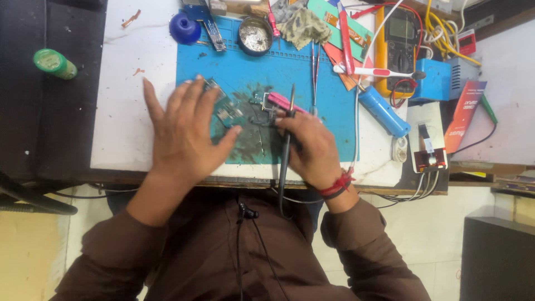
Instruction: The person uses a soldering iron to work on a small green circuit board placed on a blue mat. They repeatedly apply the soldering iron to various points on the board, occasionally using a blue desoldering pump and a cloth to clean the area. The person also uses tweezers to adjust components on the board.
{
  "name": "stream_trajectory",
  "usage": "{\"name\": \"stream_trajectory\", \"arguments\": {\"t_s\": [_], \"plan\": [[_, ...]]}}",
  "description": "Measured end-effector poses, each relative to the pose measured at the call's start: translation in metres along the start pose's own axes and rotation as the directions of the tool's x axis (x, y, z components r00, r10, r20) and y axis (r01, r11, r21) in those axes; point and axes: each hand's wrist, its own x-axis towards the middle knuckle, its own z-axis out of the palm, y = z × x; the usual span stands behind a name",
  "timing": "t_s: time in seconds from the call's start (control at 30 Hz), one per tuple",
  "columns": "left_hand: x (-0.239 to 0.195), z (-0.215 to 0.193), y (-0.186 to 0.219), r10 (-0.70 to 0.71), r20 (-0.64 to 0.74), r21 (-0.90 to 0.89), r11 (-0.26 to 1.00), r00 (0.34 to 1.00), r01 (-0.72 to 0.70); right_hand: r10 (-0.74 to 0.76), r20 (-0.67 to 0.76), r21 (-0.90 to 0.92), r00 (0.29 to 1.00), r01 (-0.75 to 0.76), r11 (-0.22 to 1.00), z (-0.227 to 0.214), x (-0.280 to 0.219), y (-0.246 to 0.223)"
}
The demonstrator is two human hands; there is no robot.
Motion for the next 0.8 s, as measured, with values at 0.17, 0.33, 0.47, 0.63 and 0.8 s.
{"name": "stream_trajectory", "arguments": {"t_s": [0.17,0.33,0.47,0.63,0.8], "plan": [[0.010,-0.006,-0.025,0.009,-0.026,0.030,1.000,1.000,-0.009,-0.019,-0.005,0.138,1.000,0.020,0.990,0.005,-0.009,-0.015],[0.015,-0.008,-0.013,0.060,-0.051,-0.059,0.996,0.997,-0.063,0.002,-0.054,0.030,0.999,0.000,1.000,0.011,-0.014,-0.014],[0.010,0.002,0.018,0.214,-0.021,-0.139,0.967,0.977,-0.215,0.125,-0.209,-0.086,0.970,-0.145,0.986,0.014,-0.017,-0.017],[0.001,0.012,0.026,0.224,-0.021,-0.112,0.968,0.974,-0.225,0.190,-0.089,-0.183,0.978,-0.204,0.962,0.012,-0.023,-0.021],[-0.006,0.009,0.023,0.213,-0.064,-0.121,0.968,0.975,-0.220,0.176,-0.007,-0.183,0.984,-0.174,0.967,0.015,-0.009,-0.019]]}}
